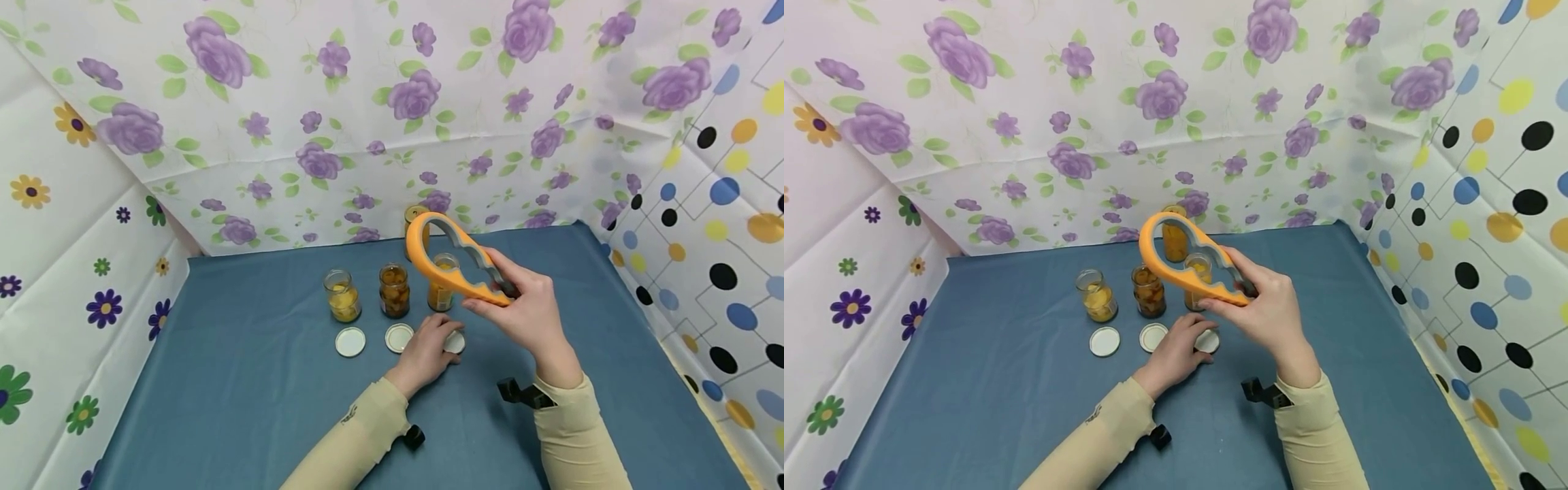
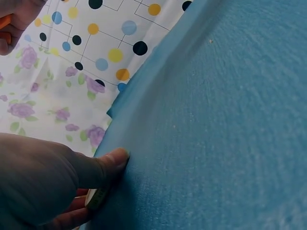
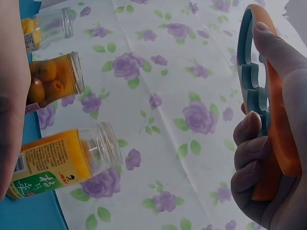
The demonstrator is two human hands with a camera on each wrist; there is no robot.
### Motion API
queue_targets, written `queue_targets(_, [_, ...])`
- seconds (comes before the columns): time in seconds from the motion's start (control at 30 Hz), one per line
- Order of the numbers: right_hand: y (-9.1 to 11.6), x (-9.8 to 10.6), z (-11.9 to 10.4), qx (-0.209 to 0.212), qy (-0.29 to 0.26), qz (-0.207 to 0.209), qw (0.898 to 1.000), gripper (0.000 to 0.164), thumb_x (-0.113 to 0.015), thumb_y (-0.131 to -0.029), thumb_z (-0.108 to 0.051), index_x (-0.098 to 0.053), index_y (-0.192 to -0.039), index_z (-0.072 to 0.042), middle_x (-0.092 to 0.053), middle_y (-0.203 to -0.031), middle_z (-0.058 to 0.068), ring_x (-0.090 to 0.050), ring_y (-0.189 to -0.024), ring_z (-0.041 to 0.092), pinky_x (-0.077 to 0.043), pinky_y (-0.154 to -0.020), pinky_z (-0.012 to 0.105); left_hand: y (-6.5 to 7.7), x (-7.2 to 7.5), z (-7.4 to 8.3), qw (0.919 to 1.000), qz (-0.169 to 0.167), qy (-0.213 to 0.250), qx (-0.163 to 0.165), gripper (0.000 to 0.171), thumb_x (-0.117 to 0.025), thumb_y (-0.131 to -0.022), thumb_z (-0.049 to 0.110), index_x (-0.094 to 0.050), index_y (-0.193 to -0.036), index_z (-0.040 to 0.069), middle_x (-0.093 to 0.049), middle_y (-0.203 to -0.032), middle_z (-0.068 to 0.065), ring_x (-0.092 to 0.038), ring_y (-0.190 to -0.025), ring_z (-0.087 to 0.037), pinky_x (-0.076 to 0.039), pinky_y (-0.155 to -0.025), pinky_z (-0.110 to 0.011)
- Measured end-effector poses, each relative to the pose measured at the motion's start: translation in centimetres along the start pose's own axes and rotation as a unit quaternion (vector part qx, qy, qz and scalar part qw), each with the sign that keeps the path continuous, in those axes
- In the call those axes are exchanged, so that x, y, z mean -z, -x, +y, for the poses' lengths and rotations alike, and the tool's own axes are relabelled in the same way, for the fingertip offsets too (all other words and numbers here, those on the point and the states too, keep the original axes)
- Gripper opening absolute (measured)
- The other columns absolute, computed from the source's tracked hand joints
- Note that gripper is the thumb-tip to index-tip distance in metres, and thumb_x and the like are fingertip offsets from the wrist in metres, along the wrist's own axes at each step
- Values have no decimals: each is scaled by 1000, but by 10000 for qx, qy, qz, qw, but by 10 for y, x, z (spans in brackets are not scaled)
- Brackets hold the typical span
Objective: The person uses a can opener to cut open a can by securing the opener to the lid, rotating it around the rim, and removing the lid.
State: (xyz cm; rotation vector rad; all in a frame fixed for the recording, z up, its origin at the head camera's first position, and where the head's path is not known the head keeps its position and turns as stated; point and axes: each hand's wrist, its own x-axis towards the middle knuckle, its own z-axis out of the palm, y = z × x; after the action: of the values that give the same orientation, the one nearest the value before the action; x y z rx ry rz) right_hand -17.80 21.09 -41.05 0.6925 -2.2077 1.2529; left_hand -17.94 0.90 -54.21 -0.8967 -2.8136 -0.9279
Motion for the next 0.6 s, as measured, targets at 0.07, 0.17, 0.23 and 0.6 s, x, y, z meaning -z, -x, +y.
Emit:
queue_targets(0.07, [0, 1, 0, -7, 48, -8, 10000, 87, -102, -69, -12, -67, -148, -20, -78, -98, 1, -59, -60, 9, -44, -53, 20, -1, 1, 0, 9999, 4, 94, 54, 56, -92, -88, 19, -70, -139, 11, -64, -130, -6, -60, -112, -21, -53, -95, -31])
queue_targets(0.17, [0, 4, 1, 2, 72, 2, 10000, 87, -102, -70, -12, -67, -149, -19, -78, -98, 3, -60, -60, 9, -45, -52, 19, -1, 0, 0, 9996, 0, 244, 157, 57, -92, -88, 19, -70, -139, 11, -63, -131, -6, -60, -116, -23, -54, -97, -33])
queue_targets(0.23, [0, 6, 1, 1, 72, 16, 10000, 87, -102, -70, -12, -67, -149, -19, -78, -96, 2, -59, -58, 9, -44, -52, 19, -1, 0, -1, 9994, 1, 280, 200, 58, -92, -87, 19, -70, -140, 11, -62, -132, -6, -60, -117, -23, -54, -98, -34])
queue_targets(0.6, [-1, 20, -1, -49, 315, 4, 9995, 83, -102, -73, -14, -67, -148, -21, -77, -93, 0, -63, -61, 6, -46, -51, 19, 1, 23, 3, 9986, 139, 510, -28, 60, -93, -87, 31, -70, -139, 12, -60, -136, -4, -59, -122, -21, -54, -102, -35])
